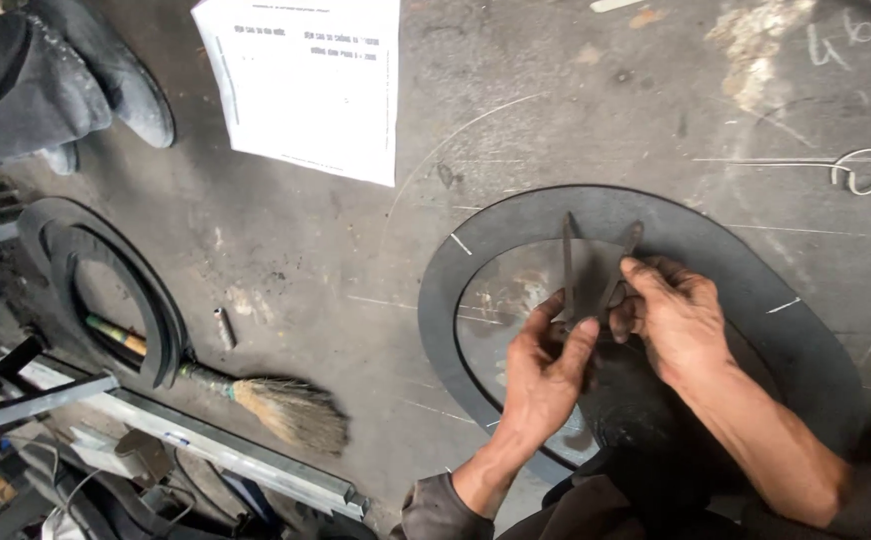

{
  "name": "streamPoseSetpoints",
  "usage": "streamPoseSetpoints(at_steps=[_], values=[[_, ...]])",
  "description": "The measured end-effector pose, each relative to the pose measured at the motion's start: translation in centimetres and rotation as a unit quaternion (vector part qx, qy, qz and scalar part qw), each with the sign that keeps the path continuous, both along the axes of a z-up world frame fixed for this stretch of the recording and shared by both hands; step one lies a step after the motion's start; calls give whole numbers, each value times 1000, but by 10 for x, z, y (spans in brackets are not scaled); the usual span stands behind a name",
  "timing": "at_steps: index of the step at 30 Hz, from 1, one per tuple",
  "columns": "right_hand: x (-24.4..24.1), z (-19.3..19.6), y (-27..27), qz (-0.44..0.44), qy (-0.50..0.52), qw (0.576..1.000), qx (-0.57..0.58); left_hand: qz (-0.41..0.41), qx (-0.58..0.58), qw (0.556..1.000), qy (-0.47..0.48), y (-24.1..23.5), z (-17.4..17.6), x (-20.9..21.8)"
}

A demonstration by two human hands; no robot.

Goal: Measuring and marking dimensions on metal rings using a compass, pliers, and a tape measure on a shop floor.

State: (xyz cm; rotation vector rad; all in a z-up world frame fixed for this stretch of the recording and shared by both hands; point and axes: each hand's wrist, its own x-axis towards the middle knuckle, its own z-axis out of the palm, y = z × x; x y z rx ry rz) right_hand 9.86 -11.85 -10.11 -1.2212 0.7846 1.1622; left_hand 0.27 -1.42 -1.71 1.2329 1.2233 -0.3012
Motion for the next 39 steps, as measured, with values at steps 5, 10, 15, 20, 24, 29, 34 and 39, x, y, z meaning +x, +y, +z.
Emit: streamPoseSetpoints(at_steps=[5,10,15,20,24,29,34,39], values=[[0,0,-2,-2,-5,1000,6,26,-24,999,-31,-6,-3,-3],[1,0,-3,12,-6,1000,-3,35,-34,998,-36,-6,-2,-2],[3,0,-5,11,-5,1000,3,30,-38,998,-31,-7,1,0],[4,-2,-7,20,2,1000,-3,20,-44,999,-15,-7,4,2],[3,-3,-7,23,3,1000,-7,18,-39,999,-20,-8,4,0],[2,-3,-9,1,5,1000,-9,-64,41,997,-13,-7,4,0],[2,-1,-13,12,25,1000,10,-310,269,912,-22,-1,0,2],[-8,15,-31,-45,0,999,6,-480,373,787,-107,14,5,5]])
